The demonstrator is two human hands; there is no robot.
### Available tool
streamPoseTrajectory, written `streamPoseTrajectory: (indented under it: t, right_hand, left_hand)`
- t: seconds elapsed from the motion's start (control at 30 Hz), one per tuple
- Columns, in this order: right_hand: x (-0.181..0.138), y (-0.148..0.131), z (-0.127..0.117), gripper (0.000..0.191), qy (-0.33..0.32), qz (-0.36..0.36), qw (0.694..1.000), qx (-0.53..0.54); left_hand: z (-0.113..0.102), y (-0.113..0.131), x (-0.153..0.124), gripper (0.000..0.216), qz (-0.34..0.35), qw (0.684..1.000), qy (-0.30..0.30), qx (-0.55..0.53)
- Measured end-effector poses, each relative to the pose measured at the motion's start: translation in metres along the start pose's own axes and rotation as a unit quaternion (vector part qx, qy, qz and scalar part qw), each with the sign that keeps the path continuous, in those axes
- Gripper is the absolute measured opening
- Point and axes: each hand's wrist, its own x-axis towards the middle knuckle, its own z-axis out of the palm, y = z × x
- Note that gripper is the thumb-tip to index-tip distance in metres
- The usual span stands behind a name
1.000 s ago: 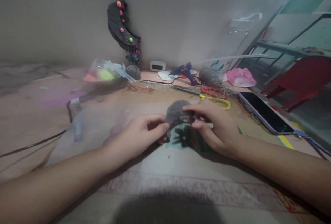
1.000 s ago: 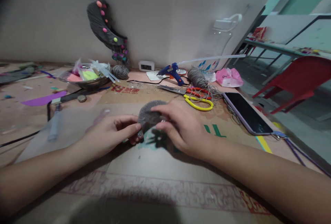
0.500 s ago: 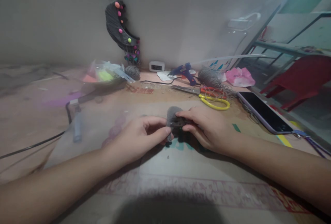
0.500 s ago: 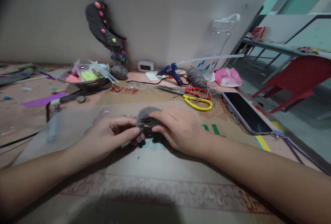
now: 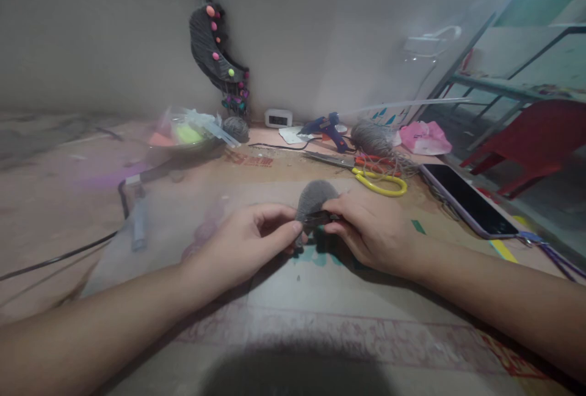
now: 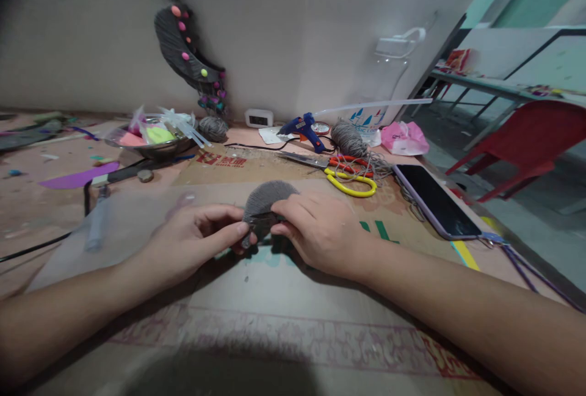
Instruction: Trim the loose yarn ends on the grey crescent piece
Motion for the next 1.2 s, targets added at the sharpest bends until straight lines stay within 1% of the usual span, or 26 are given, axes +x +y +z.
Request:
streamPoseTrajectory:
  t: [0.2,0.33,0.63,0.87,0.97,1.1,1.2]
  right_hand:
    - [-0.0009,0.0007,0.0007,0.030,-0.015,0.010,1.000,0.011]
    - [0.0006,0.0004,0.0000,0.029,-0.014,0.009,1.000,0.012]
    - [0.0014,0.0004,-0.0001,0.030,-0.020,0.017,0.999,0.034]
    - [0.0017,0.0020,0.0004,0.029,-0.020,0.017,0.998,0.050]
    - [0.0015,0.0025,0.0008,0.029,-0.023,0.020,0.998,0.060]
    - [0.0005,0.0032,0.0005,0.026,-0.013,0.031,0.995,0.090]
    - [-0.0018,0.0034,-0.0004,0.021,0.011,0.057,0.988,0.142]
  left_hand:
    - [-0.0001,0.0010,-0.0013,0.021,0.010,1.000,-0.005,0.018]
    - [-0.0001,0.0007,-0.0016,0.022,0.012,1.000,-0.005,0.022]
    - [-0.0011,0.0018,-0.0012,0.022,-0.004,1.000,-0.012,0.010]
    - [-0.0005,0.0020,-0.0022,0.023,0.000,0.999,-0.014,0.033]
    - [-0.0002,0.0019,-0.0020,0.022,-0.007,0.999,-0.016,0.027]
    - [-0.0002,0.0011,-0.0002,0.021,-0.010,1.000,-0.021,-0.004]
    - [-0.0005,0.0006,0.0024,0.021,-0.011,1.000,-0.007,-0.018]
